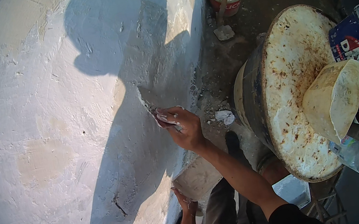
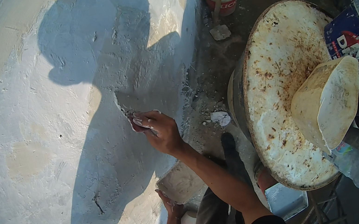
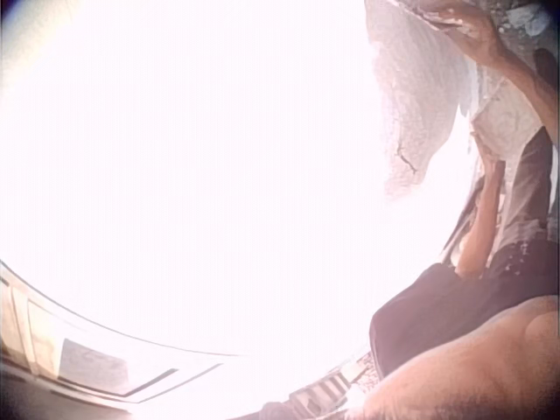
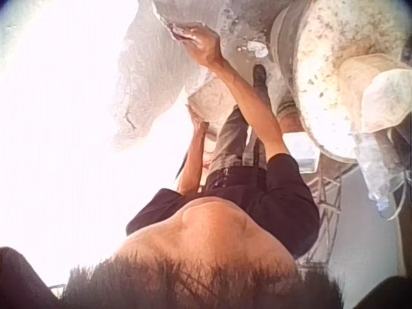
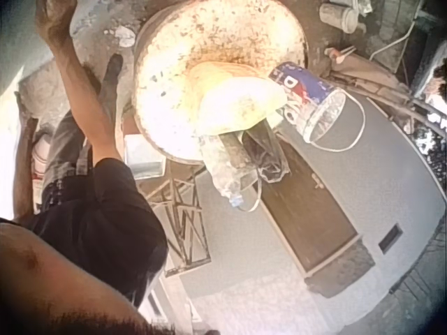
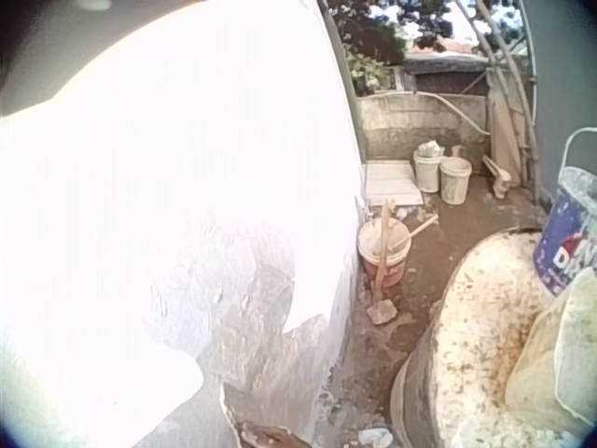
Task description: Applying plaster or putty to an exterior wall using a putty knife.
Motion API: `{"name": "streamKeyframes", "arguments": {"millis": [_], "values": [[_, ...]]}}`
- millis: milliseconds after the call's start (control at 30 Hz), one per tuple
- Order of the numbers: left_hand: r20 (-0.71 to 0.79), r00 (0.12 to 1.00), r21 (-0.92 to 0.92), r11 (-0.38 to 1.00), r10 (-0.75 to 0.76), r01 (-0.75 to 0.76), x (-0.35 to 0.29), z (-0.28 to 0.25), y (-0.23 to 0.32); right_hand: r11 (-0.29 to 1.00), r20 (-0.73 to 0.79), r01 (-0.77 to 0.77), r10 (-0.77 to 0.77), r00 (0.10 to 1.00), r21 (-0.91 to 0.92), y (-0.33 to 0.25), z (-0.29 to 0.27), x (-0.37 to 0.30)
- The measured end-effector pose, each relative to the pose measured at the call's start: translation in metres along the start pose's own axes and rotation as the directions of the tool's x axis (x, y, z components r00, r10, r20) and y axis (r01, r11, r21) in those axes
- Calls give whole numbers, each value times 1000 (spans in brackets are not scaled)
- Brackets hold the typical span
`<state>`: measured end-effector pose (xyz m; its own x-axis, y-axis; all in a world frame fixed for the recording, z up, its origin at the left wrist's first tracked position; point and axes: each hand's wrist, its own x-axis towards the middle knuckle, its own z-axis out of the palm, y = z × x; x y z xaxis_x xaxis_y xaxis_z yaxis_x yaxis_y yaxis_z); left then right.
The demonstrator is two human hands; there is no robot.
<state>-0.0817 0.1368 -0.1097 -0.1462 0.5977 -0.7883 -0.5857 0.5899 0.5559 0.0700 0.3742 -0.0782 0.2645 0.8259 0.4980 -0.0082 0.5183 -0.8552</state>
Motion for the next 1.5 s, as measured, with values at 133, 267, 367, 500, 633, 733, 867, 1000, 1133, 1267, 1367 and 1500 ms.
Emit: {"name": "streamKeyframes", "arguments": {"millis": [133,267,367,500,633,733,867,1000,1133,1267,1367,1500], "values": [[-12,1000,-5,1000,-13,13,0,-6,-3,999,-33,7,-8,999,-44,-9,-6,-13],[-21,1000,-21,1000,-1,1,2,-11,-6,973,-258,-233,224,940,-1,6,-25,-11],[-30,1000,-65,998,-6,4,6,-18,-6,963,-365,-270,260,894,26,12,-25,18],[-12,1000,-60,998,-4,4,5,-25,-8,979,-250,34,-85,964,-201,-2,-16,66],[-56,998,16,1000,18,-18,-3,-7,-3,971,-60,84,-100,993,-223,-20,5,49],[-47,999,19,1000,13,-12,-2,-10,-2,982,18,123,-122,992,-146,-41,14,26],[-27,999,-8,1000,-19,19,0,-12,-2,990,69,97,-90,994,-99,-56,12,12],[-21,1000,0,1000,-22,22,0,-11,-4,995,56,61,-56,997,-85,-59,6,10],[-24,1000,27,999,-20,20,1,-9,-4,997,-3,-38,37,999,-63,-57,-6,4],[-17,1000,25,1000,-12,13,-4,-2,4,669,7,-406,514,858,623,-58,-25,36],[48,997,59,997,53,-56,-1,-7,4,471,156,-378,444,882,797,-54,-32,88],[36,999,61,998,19,-21,-7,-2,11,518,325,-580,503,801,629,-56,-19,156]]}}
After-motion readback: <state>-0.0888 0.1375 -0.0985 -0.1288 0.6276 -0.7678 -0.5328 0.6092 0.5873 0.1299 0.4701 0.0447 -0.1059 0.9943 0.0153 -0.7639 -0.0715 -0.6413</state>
